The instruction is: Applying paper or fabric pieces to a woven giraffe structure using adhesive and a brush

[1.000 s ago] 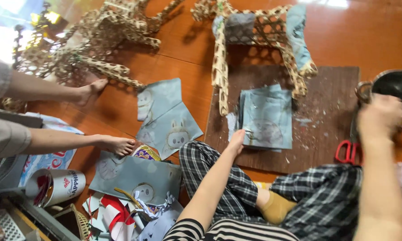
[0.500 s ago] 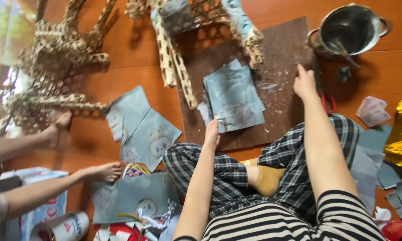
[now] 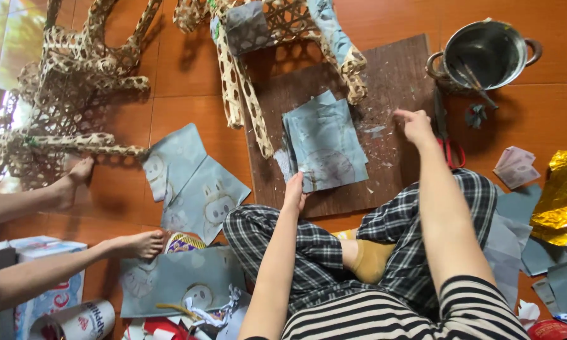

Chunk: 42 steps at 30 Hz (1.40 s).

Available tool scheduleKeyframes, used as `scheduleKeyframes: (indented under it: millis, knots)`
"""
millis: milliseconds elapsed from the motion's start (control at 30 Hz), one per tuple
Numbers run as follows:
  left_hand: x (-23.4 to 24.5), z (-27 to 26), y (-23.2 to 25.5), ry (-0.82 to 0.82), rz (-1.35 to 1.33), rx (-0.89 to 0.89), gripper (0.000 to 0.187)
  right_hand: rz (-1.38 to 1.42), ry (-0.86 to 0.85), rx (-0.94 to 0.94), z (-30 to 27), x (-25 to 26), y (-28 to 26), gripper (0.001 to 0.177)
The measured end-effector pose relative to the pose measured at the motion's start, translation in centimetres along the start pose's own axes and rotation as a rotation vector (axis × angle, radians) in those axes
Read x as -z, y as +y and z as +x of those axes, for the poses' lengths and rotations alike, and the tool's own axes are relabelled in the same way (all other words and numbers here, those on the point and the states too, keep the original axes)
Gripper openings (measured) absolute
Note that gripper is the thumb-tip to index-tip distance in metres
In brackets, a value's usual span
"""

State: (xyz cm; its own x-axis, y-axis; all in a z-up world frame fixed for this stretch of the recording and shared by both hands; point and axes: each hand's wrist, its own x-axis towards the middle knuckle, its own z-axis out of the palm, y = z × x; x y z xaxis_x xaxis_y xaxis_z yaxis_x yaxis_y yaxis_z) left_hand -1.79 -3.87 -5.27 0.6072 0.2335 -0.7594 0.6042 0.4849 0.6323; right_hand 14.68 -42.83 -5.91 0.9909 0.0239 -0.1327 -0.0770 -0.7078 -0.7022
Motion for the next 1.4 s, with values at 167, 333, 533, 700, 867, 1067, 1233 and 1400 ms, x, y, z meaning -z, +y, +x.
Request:
scheduleKeyframes:
  millis: [167, 333, 533, 700, 867, 1067, 1233, 1400]
  knots:
    - [0.2, 1.4, -0.7, -0.017, -0.154, 0.036, 0.053, 0.256, -0.055, 0.214, -6.7, -3.2, -9.2, 0.048]
    - [0.6, 2.7, -0.6, -0.151, -0.311, 0.05, 0.044, -0.422, -0.132, 0.601, -16.7, -9.6, -17.9, 0.099]
    - [2.2, -3.2, 3.4, -0.415, -0.178, 0.002, 0.033, -0.198, 0.491, 0.834, -12.8, -5.1, -19.6, 0.023]
    - [6.1, -2.9, 17.5, -0.456, -0.404, -0.203, 0.026, -0.158, 0.502, 0.813, -15.5, 2.5, -22.1, 0.022]
    - [2.7, -6.5, 28.6, -0.245, -0.184, -0.333, 0.1, -0.074, 0.351, 0.794, -21.9, 8.6, -28.0, 0.035]
    - [-0.7, 0.5, 29.9, -0.326, -0.399, -0.213, 0.084, -0.037, 0.141, 0.737, -24.3, 10.4, -28.2, 0.029]
    - [-4.2, 2.1, 28.6, -0.503, -0.538, -0.242, 0.035, -0.028, 0.043, 0.726, -24.1, 11.0, -26.9, 0.029]
    - [-9.3, -13.2, 27.2, -0.392, -0.567, -0.264, 0.023, 0.099, -0.249, 0.689, -23.7, 12.7, -27.5, 0.027]
